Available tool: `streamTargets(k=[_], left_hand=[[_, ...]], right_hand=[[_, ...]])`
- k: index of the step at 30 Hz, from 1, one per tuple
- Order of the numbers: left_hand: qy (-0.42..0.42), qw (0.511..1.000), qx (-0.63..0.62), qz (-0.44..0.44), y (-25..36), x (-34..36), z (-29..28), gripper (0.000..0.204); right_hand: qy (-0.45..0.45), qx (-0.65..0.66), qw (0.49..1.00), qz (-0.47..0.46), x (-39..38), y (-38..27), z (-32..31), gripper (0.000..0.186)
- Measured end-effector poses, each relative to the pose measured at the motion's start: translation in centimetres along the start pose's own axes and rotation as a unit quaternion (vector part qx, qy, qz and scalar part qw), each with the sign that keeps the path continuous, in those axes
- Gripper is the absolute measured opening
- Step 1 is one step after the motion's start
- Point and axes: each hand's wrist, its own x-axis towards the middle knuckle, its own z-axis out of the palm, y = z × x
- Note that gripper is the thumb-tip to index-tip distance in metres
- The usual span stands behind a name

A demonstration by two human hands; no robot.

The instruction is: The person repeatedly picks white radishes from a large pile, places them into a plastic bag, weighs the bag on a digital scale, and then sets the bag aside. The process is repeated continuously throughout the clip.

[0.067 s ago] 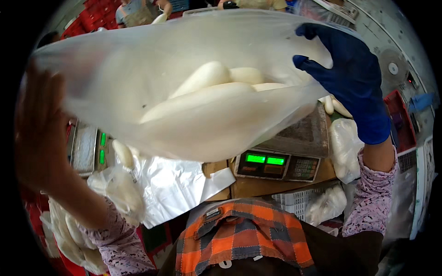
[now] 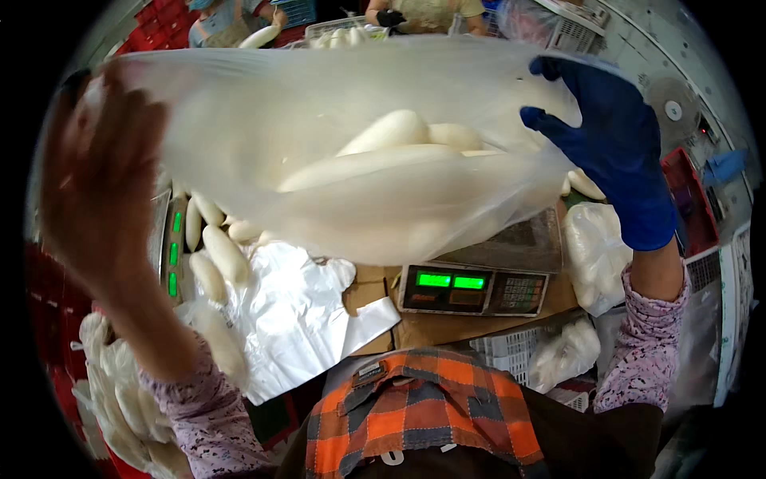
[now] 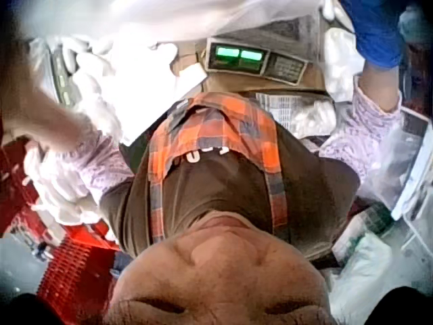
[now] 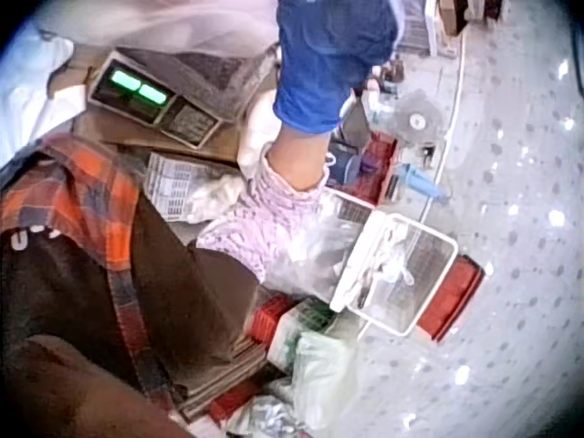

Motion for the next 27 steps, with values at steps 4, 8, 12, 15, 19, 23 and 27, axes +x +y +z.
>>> streamTargets(k=[4, 8, 12, 15, 19, 23, 27], left_hand=[[-0.034, 0.996, -0.033, -0.072, -10.6, 4.8, 4.8, 0.042], [-0.046, 0.986, -0.020, -0.160, -17.1, 5.0, 6.4, 0.044], [-0.095, 0.976, 0.080, -0.179, -19.0, 4.3, 6.6, 0.034], [-0.039, 0.966, 0.109, -0.231, -20.5, 2.9, 7.2, 0.030], [-0.022, 0.950, 0.197, -0.243, -20.3, 1.4, 7.5, 0.037], [-0.032, 0.946, 0.245, -0.210, -19.9, 0.3, 8.0, 0.046], [-0.031, 0.946, 0.266, -0.184, -19.9, 0.1, 9.0, 0.047]], right_hand=[[-0.079, 0.027, 0.987, 0.137, -5.8, 3.9, -0.3, 0.043], [-0.155, 0.030, 0.972, 0.172, -12.3, 6.1, 0.4, 0.050], [-0.185, 0.047, 0.950, 0.247, -15.3, 5.0, 0.0, 0.056], [-0.193, 0.048, 0.949, 0.244, -16.8, 4.2, -0.1, 0.051], [-0.197, 0.139, 0.927, 0.287, -17.4, 3.8, 0.3, 0.039], [-0.191, 0.354, 0.837, 0.371, -15.1, 2.4, -0.2, 0.030], [-0.123, 0.452, 0.811, 0.350, -13.8, 1.5, -1.7, 0.020]])
